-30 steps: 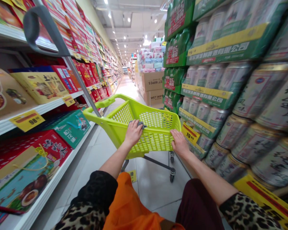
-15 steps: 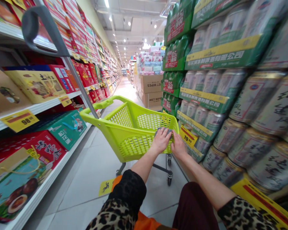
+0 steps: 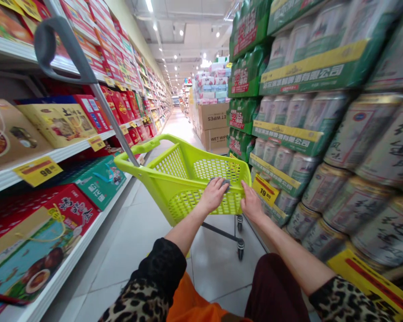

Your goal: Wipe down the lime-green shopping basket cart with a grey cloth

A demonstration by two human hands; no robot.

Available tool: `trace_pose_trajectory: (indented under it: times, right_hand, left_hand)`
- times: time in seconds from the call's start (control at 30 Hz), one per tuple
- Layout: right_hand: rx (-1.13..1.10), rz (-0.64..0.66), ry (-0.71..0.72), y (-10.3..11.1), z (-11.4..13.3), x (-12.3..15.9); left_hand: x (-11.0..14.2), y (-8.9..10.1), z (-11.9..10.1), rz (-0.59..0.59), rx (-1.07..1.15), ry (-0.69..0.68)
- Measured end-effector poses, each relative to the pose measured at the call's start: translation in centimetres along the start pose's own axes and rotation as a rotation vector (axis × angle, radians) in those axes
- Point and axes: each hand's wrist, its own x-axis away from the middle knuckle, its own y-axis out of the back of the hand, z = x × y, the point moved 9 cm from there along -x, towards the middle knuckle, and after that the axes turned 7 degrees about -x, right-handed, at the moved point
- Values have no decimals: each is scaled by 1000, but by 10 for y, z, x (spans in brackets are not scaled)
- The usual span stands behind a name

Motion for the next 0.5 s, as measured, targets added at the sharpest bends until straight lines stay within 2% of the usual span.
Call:
trace_pose_trajectory:
  times: [0.07,0.13,0.27,0.33,0.4,0.5]
  right_hand:
    - [-3,18,20,1,2,0]
    - [-18,13,10,3,1,-1]
    - [-66,-47,-107,8,-9,1]
    - [-92,-66,-148,7,-11,2]
    - [-111,-85,-159,7,-10,3]
    - [-107,-99,-138,8,-7,5]
  left_hand:
    - [-12,-3,-22,-4,42,-62]
    - [-22,5,-30,6,80,-99]
    - [-35,35,-5,120,69,-46]
    - [-39,41,4,200,44,-33]
    - [-41,36,0,226,51,-37]
    - [-45,13,-18,143,132,41]
